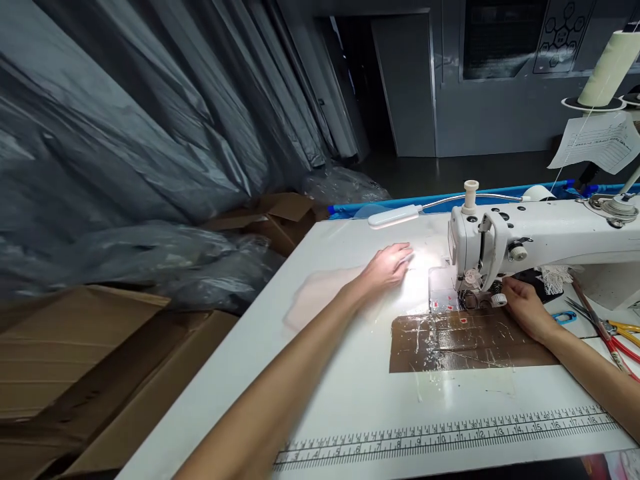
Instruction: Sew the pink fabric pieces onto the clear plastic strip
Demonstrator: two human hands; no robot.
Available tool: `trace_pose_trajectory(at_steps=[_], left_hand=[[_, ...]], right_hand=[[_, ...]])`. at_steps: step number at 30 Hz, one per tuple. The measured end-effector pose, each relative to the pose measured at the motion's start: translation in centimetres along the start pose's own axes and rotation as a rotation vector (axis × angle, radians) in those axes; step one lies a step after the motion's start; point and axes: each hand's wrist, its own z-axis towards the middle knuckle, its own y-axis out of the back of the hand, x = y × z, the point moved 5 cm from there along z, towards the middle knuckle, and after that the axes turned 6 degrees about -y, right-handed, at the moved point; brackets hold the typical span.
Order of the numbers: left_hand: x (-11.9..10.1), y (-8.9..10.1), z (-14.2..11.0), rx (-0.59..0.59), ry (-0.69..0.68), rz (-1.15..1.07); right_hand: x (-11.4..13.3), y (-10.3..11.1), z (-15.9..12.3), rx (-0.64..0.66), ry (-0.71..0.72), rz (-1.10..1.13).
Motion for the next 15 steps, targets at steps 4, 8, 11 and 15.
trace_pose_trajectory(at_steps=[4,8,11,15], left_hand=[[3.6,2.7,-5.0,-0.095,0.240,-0.095],[7.7,4.2,-10.7,-0.208,0.517,-0.047],[9.3,4.2,-13.6,-0.248,0.615,0.004],[9.8,3.3,-15.3,-0.287,0.649,0.000]], right_hand=[[-0.8,0.7,-1.6,0.028,-0.107,0.044],[-0.7,0.4,-1.6,0.027,-0.127,0.012],[-0.7,0.4,-1.5,0.020,-0.120,-0.026],[-1.1,0.6,-1.6,0.011,-0.104,-0.070]])
